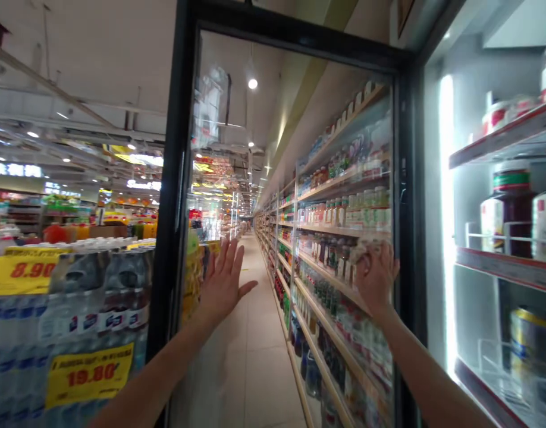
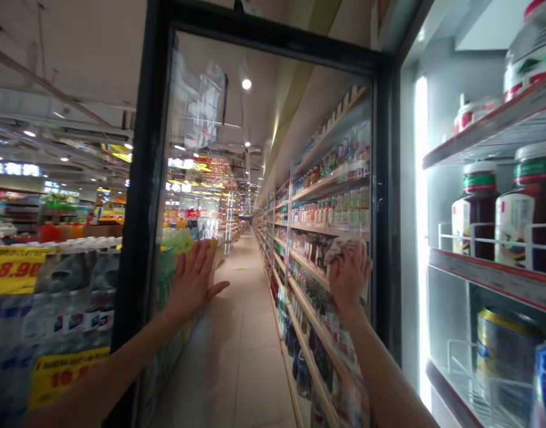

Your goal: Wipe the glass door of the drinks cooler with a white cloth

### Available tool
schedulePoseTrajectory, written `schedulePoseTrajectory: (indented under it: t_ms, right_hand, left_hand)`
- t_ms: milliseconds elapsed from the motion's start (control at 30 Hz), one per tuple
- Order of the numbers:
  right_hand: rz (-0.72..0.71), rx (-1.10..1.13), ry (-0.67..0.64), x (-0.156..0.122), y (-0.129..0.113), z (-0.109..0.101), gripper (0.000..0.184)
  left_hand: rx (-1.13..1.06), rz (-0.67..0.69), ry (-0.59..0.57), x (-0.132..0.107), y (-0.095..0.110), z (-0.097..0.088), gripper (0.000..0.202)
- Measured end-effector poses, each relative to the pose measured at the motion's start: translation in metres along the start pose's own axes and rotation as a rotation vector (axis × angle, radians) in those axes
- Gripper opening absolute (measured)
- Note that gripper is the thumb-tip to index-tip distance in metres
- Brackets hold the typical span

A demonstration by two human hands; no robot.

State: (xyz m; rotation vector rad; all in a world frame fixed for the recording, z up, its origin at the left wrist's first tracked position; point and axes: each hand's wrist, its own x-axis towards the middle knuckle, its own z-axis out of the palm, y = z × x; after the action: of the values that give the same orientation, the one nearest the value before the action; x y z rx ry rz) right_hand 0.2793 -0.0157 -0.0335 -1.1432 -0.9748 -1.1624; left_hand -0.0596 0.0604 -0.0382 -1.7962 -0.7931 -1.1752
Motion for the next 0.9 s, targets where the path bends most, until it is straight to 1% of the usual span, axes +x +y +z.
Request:
schedulePoseTrajectory:
  t_ms: [33,67,100,133,200,233,267,300,333,400,467,500,533,567,600,633,700,733,767,800,833,900]
  right_hand:
    - [0.039,0.024,0.032,-0.004,0.001,0.001,0.039]
    - [0.034,0.061,0.035,-0.009,-0.009,0.004,0.041]
    - [-0.015,0.105,0.005,-0.017,-0.028,0.008,0.041]
    - [-0.099,0.15,-0.052,-0.027,-0.053,0.013,0.041]
    - [-0.354,0.234,-0.21,-0.046,-0.105,0.022,0.038]
    - [-0.443,0.255,-0.279,-0.054,-0.124,0.024,0.037]
    - [-0.485,0.254,-0.321,-0.061,-0.135,0.024,0.037]
    - [-0.484,0.234,-0.335,-0.066,-0.135,0.022,0.037]
    - [-0.438,0.195,-0.322,-0.069,-0.126,0.019,0.037]
    - [-0.265,0.098,-0.238,-0.069,-0.088,0.01,0.04]
    - [-0.045,0.028,-0.12,-0.066,-0.048,0.002,0.044]
    - [0.047,0.014,-0.063,-0.065,-0.036,0.0,0.047]
    - [0.103,0.013,-0.025,-0.066,-0.033,-0.002,0.048]
    - [0.118,0.021,-0.012,-0.068,-0.039,-0.002,0.049]
    - [0.087,0.037,-0.043,-0.073,-0.052,-0.001,0.049]
    - [0.003,0.064,-0.111,-0.08,-0.07,-0.001,0.048]
    - [-0.238,0.136,-0.294,-0.093,-0.105,0.0,0.046]
    - [-0.35,0.169,-0.37,-0.099,-0.116,-0.001,0.045]
    - [-0.418,0.183,-0.416,-0.103,-0.119,-0.004,0.044]
    - [-0.428,0.173,-0.422,-0.106,-0.113,-0.007,0.043]
    - [-0.378,0.136,-0.394,-0.107,-0.1,-0.011,0.042]
    - [-0.148,0.029,-0.264,-0.104,-0.059,-0.019,0.043]
  left_hand:
    - [0.005,-0.012,0.003,-0.001,0.002,0.001,0.084]
    - [0.011,-0.02,0.007,-0.002,0.005,0.002,0.082]
    - [0.018,-0.027,0.014,-0.004,0.007,0.003,0.08]
    - [0.024,-0.036,0.022,-0.007,0.009,0.004,0.077]
    - [0.036,-0.066,0.04,-0.013,0.014,0.006,0.072]
    - [0.04,-0.081,0.044,-0.017,0.017,0.006,0.07]
    - [0.04,-0.091,0.041,-0.021,0.02,0.006,0.07]
    - [0.038,-0.095,0.032,-0.024,0.023,0.005,0.07]
    - [0.037,-0.099,0.017,-0.027,0.026,0.004,0.07]
    - [0.035,-0.118,-0.02,-0.031,0.031,0.002,0.071]
    - [0.028,-0.144,-0.05,-0.032,0.035,-0.001,0.069]
    - [0.022,-0.158,-0.056,-0.032,0.036,-0.001,0.068]
    - [0.014,-0.165,-0.058,-0.032,0.037,-0.002,0.068]
    - [0.005,-0.165,-0.055,-0.032,0.037,-0.002,0.068]
    - [-0.003,-0.163,-0.05,-0.032,0.037,-0.002,0.069]
    - [-0.008,-0.161,-0.042,-0.032,0.037,-0.001,0.07]
    - [-0.015,-0.154,-0.032,-0.032,0.036,-0.001,0.071]
    - [-0.017,-0.15,-0.032,-0.032,0.036,-0.001,0.071]
    - [-0.016,-0.15,-0.032,-0.032,0.036,-0.001,0.071]
    - [-0.015,-0.151,-0.034,-0.032,0.036,-0.002,0.071]
    - [-0.012,-0.153,-0.038,-0.032,0.037,-0.003,0.071]
    - [-0.009,-0.157,-0.049,-0.032,0.038,-0.004,0.072]
